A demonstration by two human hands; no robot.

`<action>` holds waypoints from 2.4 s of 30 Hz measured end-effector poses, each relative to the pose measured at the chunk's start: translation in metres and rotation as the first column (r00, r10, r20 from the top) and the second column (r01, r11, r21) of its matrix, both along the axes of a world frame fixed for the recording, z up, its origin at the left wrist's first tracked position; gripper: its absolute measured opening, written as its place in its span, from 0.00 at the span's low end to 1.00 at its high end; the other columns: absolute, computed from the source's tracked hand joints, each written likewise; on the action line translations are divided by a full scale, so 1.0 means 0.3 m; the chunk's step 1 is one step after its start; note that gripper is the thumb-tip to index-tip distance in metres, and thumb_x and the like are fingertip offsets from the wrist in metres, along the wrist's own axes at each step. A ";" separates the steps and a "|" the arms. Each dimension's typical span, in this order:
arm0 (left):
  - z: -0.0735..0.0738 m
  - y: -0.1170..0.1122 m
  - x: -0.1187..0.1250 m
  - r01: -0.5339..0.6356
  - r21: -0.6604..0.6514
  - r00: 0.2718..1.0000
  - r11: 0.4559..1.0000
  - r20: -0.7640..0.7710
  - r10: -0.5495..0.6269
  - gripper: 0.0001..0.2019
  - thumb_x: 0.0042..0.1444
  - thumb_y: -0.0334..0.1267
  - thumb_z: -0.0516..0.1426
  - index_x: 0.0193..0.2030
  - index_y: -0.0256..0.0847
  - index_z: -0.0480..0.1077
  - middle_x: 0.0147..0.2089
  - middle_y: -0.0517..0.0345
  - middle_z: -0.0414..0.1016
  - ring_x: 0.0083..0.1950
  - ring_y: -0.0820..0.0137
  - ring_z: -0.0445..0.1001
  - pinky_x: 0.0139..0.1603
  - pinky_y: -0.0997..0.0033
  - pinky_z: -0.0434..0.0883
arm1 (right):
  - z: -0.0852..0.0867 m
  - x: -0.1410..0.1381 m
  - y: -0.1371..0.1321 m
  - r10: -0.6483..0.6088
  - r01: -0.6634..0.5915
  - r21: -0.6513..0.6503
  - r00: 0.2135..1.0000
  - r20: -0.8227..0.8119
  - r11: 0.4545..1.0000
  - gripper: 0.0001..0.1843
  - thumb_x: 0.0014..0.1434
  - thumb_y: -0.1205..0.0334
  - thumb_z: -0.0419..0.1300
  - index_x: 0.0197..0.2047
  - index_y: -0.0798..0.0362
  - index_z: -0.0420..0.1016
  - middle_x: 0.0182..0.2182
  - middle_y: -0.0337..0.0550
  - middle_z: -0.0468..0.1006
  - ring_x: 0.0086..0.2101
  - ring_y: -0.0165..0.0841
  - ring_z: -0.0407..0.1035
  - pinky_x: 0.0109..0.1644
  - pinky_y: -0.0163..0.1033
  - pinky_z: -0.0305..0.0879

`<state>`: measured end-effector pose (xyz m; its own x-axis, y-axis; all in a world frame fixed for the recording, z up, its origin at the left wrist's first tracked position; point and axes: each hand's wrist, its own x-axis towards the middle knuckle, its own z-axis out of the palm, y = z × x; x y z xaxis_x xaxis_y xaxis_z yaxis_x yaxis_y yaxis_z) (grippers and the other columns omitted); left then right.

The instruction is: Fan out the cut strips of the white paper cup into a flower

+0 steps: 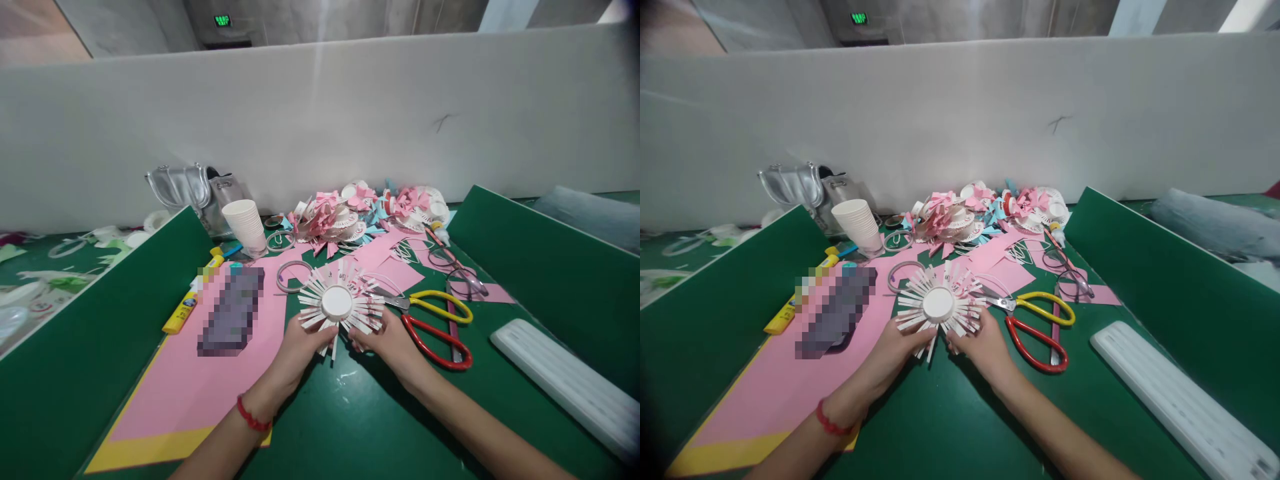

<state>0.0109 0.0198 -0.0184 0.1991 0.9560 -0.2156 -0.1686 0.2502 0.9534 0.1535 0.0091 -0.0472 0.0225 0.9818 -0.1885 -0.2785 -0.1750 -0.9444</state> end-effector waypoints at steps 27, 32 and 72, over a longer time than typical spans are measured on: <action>-0.006 0.019 -0.031 0.014 -0.090 0.987 0.996 0.161 0.000 0.18 0.35 0.29 0.65 0.37 0.33 0.72 0.38 0.50 0.78 0.38 0.65 0.75 0.40 0.70 0.69 | 0.011 0.041 0.016 -0.135 0.112 0.166 0.982 0.135 0.980 0.12 0.45 0.58 0.64 0.34 0.55 0.75 0.33 0.46 0.81 0.37 0.42 0.73 0.44 0.46 0.67; -0.007 0.025 -0.041 0.018 -0.078 0.998 0.997 0.069 -0.012 0.19 0.35 0.32 0.67 0.36 0.33 0.71 0.36 0.52 0.78 0.33 0.69 0.75 0.35 0.72 0.71 | 0.012 0.042 0.019 -0.163 0.138 0.173 0.977 0.136 0.975 0.12 0.44 0.59 0.64 0.33 0.56 0.75 0.33 0.47 0.81 0.35 0.41 0.74 0.42 0.45 0.67; 0.050 0.034 -0.084 0.228 -0.090 0.974 0.969 0.022 -0.227 0.17 0.45 0.37 0.61 0.43 0.33 0.72 0.44 0.47 0.76 0.46 0.61 0.72 0.49 0.63 0.64 | 0.056 0.096 0.061 0.055 -0.064 0.077 0.991 0.125 0.995 0.12 0.35 0.60 0.69 0.23 0.56 0.73 0.21 0.39 0.76 0.25 0.33 0.70 0.31 0.37 0.66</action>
